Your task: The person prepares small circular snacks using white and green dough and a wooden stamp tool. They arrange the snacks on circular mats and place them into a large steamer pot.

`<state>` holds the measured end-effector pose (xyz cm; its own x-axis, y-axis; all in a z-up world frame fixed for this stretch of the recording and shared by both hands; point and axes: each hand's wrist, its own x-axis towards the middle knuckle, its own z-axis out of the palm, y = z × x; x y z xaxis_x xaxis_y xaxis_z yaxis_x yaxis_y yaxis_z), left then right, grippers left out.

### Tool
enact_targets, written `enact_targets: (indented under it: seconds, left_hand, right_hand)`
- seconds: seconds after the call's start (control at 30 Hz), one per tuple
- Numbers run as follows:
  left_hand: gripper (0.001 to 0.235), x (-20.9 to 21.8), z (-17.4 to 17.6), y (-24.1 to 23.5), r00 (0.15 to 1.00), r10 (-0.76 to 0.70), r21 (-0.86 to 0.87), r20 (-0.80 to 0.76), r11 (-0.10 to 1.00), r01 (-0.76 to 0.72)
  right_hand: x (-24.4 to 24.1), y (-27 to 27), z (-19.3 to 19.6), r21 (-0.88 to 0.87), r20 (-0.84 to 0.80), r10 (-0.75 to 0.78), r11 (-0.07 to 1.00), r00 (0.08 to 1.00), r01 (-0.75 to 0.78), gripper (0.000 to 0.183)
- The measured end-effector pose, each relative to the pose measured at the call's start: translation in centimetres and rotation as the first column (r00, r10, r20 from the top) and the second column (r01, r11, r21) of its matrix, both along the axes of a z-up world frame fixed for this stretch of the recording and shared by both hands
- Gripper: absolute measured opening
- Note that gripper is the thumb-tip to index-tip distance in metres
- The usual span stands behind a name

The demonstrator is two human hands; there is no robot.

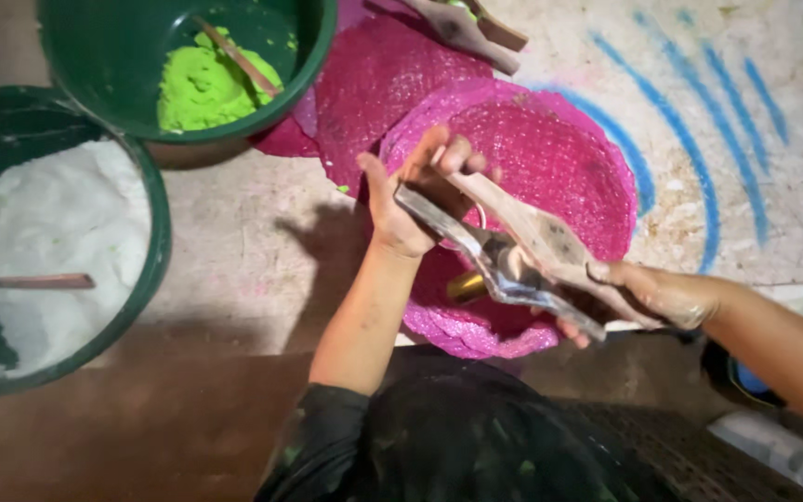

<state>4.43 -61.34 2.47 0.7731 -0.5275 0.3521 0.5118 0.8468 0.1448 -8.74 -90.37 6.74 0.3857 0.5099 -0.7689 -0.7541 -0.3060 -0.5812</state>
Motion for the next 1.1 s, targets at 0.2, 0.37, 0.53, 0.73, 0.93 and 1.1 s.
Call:
enact_targets:
  seconds: [0.2, 0.37, 0.53, 0.73, 0.93, 1.1]
  left_hand:
    - [0.051, 3.2, -5.5, -0.4, 0.973, 0.110, -0.102, -0.204, 0.986, -0.133]
    - [0.047, 5.9, -7.0, 1.6, 0.985, 0.098, -0.214, -0.138, 0.969, -0.127]
    - [0.046, 6.1, -8.5, 2.8, 0.985, 0.089, -0.245, -0.146, 0.962, -0.123]
    - [0.040, 5.0, -10.3, 0.0, 0.956, 0.181, -0.164, -0.229, 0.961, -0.221]
    - [0.037, 7.2, -10.1, -1.5, 0.952, 0.159, -0.126, -0.263, 0.972, -0.197]
    - [0.042, 9.0, -9.1, 0.7, 0.957, 0.252, 0.021, -0.146, 0.968, -0.252]
  right_hand:
    - [5.3, 1.9, 0.8, -0.409, 0.160, 0.144, 0.910, 0.977, -0.067, 0.080]
    - [7.6, 6.0, 0.9, -0.547, 0.255, 0.253, 0.834, 0.933, -0.077, 0.081]
    - [8.0, 8.0, 1.2, -0.556, 0.238, 0.274, 0.825, 0.932, -0.101, 0.084]
    - [7.8, 7.1, 1.6, -0.663, 0.214, 0.299, 0.744, 0.930, -0.087, 0.080]
    - [8.1, 6.6, 1.1, -0.768, 0.341, 0.418, 0.640, 0.842, -0.007, 0.083]
    - [8.2, 8.2, -0.5, -0.699, 0.492, 0.383, 0.709, 0.782, 0.092, 0.072]
